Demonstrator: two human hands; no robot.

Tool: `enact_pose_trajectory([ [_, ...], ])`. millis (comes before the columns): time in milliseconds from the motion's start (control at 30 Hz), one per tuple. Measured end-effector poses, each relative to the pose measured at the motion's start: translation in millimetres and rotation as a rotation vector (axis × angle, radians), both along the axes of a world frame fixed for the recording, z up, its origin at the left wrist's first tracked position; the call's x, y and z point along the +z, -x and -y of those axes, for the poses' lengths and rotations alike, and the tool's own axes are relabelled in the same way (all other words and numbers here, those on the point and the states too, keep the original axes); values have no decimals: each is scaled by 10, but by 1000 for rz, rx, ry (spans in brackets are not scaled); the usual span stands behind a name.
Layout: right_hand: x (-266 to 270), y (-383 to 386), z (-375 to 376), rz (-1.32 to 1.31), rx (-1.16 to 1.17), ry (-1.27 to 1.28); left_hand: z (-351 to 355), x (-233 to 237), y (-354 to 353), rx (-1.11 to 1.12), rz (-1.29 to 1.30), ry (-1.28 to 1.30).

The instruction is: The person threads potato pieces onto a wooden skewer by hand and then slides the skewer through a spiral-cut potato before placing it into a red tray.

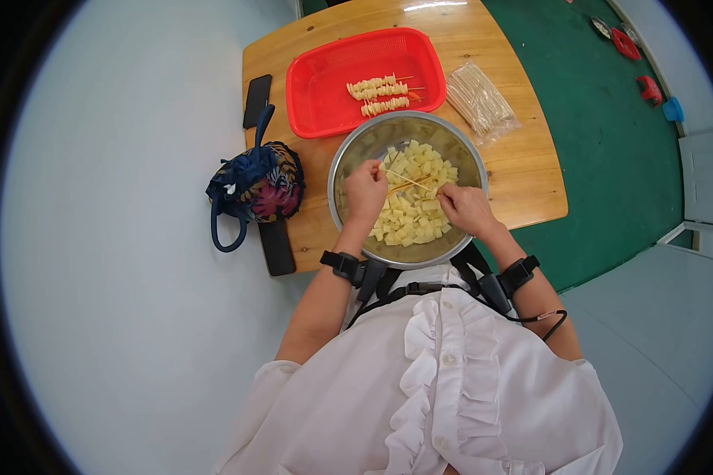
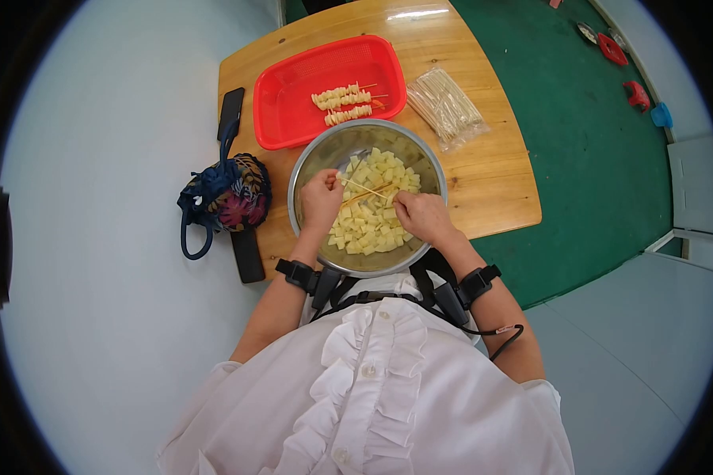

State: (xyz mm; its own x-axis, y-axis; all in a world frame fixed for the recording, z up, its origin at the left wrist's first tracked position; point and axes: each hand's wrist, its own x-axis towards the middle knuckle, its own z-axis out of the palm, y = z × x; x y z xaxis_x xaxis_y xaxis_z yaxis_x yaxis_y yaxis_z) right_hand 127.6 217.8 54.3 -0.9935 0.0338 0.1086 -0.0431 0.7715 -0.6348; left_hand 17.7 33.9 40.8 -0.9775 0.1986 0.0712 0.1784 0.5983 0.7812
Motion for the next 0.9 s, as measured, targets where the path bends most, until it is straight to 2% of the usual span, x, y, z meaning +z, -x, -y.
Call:
enact_pose_trajectory([
  [67, 12, 0, 1, 11, 5, -6, -42, 38, -15, -18, -100, 65],
  [567, -60, -4, -14, 51, 15, 3, -30, -36, -6, -142, -219, 73],
  [900, -27, -12, -12, 51, -3, 32, -85, 58, 47, -152, -81, -76],
])
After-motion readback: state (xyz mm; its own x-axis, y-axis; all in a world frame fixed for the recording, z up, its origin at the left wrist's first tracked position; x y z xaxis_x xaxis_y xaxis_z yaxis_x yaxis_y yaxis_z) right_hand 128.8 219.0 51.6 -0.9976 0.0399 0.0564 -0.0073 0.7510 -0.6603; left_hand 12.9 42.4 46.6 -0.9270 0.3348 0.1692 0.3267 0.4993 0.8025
